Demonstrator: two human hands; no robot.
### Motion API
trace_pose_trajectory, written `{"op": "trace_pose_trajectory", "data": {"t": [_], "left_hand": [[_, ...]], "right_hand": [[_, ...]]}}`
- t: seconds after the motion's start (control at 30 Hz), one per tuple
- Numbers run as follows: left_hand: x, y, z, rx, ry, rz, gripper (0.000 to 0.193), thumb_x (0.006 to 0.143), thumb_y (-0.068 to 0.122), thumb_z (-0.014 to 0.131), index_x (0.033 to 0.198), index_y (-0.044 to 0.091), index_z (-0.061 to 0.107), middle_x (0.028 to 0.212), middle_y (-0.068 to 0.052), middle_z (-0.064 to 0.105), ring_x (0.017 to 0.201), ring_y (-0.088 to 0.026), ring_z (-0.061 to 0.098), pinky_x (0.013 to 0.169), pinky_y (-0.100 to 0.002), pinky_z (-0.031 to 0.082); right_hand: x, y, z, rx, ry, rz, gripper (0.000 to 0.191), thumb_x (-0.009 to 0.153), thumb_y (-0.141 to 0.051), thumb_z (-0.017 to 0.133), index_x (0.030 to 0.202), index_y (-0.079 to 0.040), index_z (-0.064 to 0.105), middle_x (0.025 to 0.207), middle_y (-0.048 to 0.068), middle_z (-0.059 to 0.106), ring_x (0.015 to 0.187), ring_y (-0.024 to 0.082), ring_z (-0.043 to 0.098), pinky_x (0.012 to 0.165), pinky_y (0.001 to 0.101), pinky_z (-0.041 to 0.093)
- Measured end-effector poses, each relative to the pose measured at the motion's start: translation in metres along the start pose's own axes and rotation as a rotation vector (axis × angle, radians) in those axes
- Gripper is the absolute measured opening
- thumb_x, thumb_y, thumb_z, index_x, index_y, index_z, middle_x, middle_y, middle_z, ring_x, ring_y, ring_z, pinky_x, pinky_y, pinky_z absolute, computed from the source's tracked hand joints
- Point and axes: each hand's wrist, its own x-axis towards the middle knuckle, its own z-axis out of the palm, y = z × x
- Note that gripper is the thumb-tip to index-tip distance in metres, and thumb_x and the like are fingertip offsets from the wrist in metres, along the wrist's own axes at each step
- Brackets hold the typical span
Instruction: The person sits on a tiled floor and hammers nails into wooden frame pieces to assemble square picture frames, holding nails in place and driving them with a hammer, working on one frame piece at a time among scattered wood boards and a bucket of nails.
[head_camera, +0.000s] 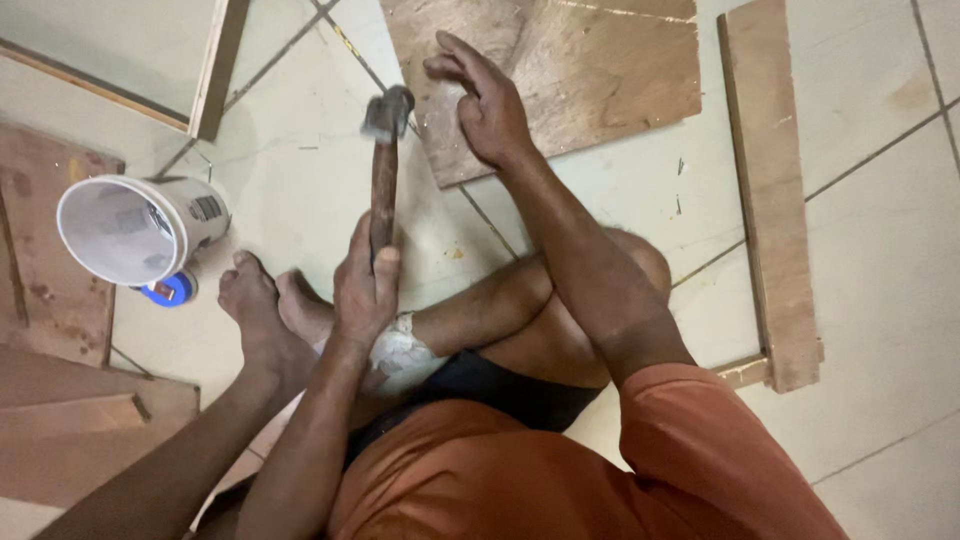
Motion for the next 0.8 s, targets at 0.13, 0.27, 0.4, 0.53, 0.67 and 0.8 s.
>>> {"op": "trace_pose_trajectory", "data": {"t": [0.13, 0.27, 0.4, 0.53, 0.67, 0.8], "left_hand": [[0.009, -0.010, 0.002, 0.099, -0.221, -0.272, 0.065, 0.107, 0.048, 0.040, 0.159, 0.010, 0.041, 0.124, -0.028, 0.067, 0.113, -0.045, 0.064, 0.095, -0.051, 0.049], [0.014, -0.019, -0.002, -0.041, -0.111, -0.462, 0.066, 0.101, 0.052, 0.039, 0.157, 0.015, 0.041, 0.098, -0.021, 0.074, 0.087, -0.035, 0.075, 0.082, -0.048, 0.061], [0.007, -0.032, -0.024, 0.299, 0.012, -0.260, 0.062, 0.103, 0.050, 0.048, 0.154, 0.014, 0.048, 0.101, -0.022, 0.073, 0.087, -0.035, 0.072, 0.079, -0.050, 0.060], [-0.003, -0.056, -0.045, 0.600, -0.084, -0.353, 0.058, 0.100, 0.045, 0.054, 0.150, 0.015, 0.058, 0.103, -0.023, 0.071, 0.085, -0.036, 0.072, 0.074, -0.049, 0.057], [-0.005, -0.087, -0.077, 0.737, 0.114, -0.047, 0.040, 0.091, 0.047, 0.072, 0.120, 0.019, 0.074, 0.104, -0.009, 0.076, 0.098, -0.036, 0.071, 0.084, -0.047, 0.056], [0.011, -0.127, -0.152, 0.536, 0.455, -0.050, 0.022, 0.106, 0.023, 0.072, 0.118, 0.005, 0.074, 0.113, -0.015, 0.072, 0.103, -0.034, 0.071, 0.092, -0.041, 0.056]], "right_hand": [[0.003, -0.001, 0.001, 0.034, -0.006, 0.003, 0.088, 0.074, 0.023, 0.032, 0.155, -0.009, 0.045, 0.140, 0.019, 0.066, 0.136, 0.027, 0.065, 0.121, 0.0352, 0.049], [0.003, -0.004, 0.001, -0.049, -0.005, 0.024, 0.085, 0.076, 0.023, 0.034, 0.155, -0.009, 0.046, 0.138, 0.017, 0.069, 0.133, 0.024, 0.068, 0.117, 0.0337, 0.052], [0.003, -0.004, 0.001, -0.083, 0.005, -0.038, 0.084, 0.077, 0.023, 0.036, 0.154, -0.008, 0.047, 0.141, 0.018, 0.065, 0.134, 0.024, 0.066, 0.118, 0.0350, 0.050], [0.003, -0.004, 0.003, -0.014, -0.007, -0.004, 0.082, 0.078, 0.022, 0.035, 0.153, -0.008, 0.047, 0.138, 0.017, 0.067, 0.134, 0.023, 0.066, 0.118, 0.0346, 0.051], [0.003, -0.006, 0.002, -0.164, 0.006, -0.032, 0.078, 0.079, 0.022, 0.038, 0.151, -0.007, 0.049, 0.135, 0.015, 0.070, 0.130, 0.022, 0.068, 0.113, 0.0354, 0.051], [0.005, -0.010, 0.002, -0.143, 0.026, 0.017, 0.071, 0.083, 0.020, 0.039, 0.146, -0.008, 0.055, 0.132, 0.013, 0.070, 0.128, 0.020, 0.071, 0.111, 0.0330, 0.055]]}}
